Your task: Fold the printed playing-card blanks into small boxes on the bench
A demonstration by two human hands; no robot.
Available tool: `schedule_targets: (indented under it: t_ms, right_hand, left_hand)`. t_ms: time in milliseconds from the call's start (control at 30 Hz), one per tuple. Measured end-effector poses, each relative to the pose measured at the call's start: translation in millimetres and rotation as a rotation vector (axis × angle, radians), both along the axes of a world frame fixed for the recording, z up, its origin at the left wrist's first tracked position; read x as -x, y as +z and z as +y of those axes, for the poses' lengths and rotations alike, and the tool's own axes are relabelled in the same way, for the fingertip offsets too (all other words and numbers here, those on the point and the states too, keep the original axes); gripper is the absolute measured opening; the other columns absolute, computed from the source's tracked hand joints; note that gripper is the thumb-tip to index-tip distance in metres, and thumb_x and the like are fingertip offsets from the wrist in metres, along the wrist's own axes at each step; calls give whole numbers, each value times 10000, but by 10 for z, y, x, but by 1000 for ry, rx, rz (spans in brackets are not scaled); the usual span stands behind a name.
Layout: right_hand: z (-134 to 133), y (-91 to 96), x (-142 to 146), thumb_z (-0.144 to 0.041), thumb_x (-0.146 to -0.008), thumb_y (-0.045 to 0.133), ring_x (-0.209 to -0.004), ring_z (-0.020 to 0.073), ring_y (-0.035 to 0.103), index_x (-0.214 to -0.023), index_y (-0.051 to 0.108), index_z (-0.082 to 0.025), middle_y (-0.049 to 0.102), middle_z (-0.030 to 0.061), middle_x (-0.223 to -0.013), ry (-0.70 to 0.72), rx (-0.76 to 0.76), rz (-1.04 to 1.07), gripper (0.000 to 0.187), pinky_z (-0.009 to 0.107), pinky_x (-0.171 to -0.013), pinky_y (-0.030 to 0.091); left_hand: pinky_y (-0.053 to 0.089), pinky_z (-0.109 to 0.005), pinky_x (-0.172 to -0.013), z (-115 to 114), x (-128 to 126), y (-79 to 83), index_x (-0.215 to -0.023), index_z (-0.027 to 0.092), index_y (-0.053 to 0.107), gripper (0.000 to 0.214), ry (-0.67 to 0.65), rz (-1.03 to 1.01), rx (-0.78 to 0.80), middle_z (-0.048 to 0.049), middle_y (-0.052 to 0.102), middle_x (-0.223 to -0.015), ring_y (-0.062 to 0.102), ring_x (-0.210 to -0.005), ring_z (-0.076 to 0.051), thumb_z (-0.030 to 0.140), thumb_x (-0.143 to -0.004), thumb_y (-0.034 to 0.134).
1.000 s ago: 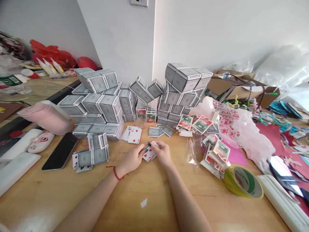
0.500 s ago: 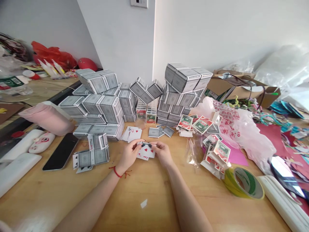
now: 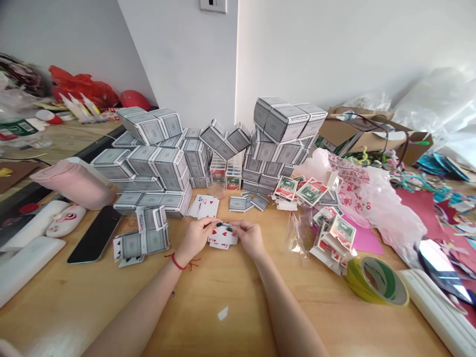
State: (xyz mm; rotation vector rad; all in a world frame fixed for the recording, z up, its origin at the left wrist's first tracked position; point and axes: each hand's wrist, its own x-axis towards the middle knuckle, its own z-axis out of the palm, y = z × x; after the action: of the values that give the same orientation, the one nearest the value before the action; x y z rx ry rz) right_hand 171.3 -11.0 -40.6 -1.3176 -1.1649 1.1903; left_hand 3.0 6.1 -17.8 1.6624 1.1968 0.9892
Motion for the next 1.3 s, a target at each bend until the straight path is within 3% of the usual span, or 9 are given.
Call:
schedule_targets:
  t_ms: [267, 433, 767, 867, 1033, 1167, 1300]
  right_hand:
    - [-29, 21, 57, -339, -619, 651, -548, 157, 563, -692, 686, -174, 685, 42, -680, -8, 12, 23, 184, 267, -501, 430]
    - [-47, 13, 77, -312, -651, 613, -546, 157, 548, -682, 661, -178, 666, 32, -646, -5, -14, -75, 145, 265, -505, 411]
    - [-118, 114, 120, -209, -680, 549, -596, 162, 545, -648, 618, -195, 637, 28, -654, -14, -163, -230, 77, 269, -573, 410]
    - [-121, 127, 137, -291, -681, 601, -587, 156, 540, -670, 615, -187, 630, 31, -656, -1, -106, -82, 106, 261, -547, 410]
    - [-89, 150, 143, -475, -719, 561, -606, 181, 592, -681, 603, -153, 639, 57, -632, 153, 195, 429, 327, 288, -552, 444]
    - [-79, 163, 117, -409, -709, 609, -776, 224, 631, -698, 601, -135, 675, 107, -716, 249, 319, 651, 274, 360, -704, 472]
    - [-89, 142, 66, -306, -711, 632, -785, 223, 639, -746, 598, -127, 685, 110, -739, 360, 393, 750, 186, 423, -755, 465]
  left_hand:
    - [323, -200, -456, -8, -19, 2, -708, 139, 618, 225, 33, 60, -23, 4, 547, -549, 427, -488, -94, 292, -773, 466]
    - [261, -202, -444, -12, -33, -24, -609, 146, 543, 227, 61, 107, -17, 40, 424, -480, 352, -459, -81, 293, -764, 468]
    - [249, -207, -459, -1, -94, -99, -536, 171, 359, 291, 38, 35, 55, 53, 331, -487, 304, -478, -84, 317, -778, 428]
    - [256, -206, -457, 3, -104, -95, -570, 176, 357, 284, 47, -10, 70, 57, 320, -503, 296, -476, -83, 343, -794, 412]
    - [303, -211, -499, -2, -72, -65, -654, 177, 414, 238, 79, 22, -45, 46, 372, -550, 341, -511, -91, 339, -826, 386]
    - [339, -230, -564, -35, -54, -40, -670, 179, 421, 215, 141, 90, -173, 17, 444, -610, 408, -582, -110, 298, -840, 367]
    - [359, -247, -611, -62, -64, -28, -684, 182, 422, 194, 166, 118, -238, -4, 480, -656, 449, -641, -128, 268, -846, 356]
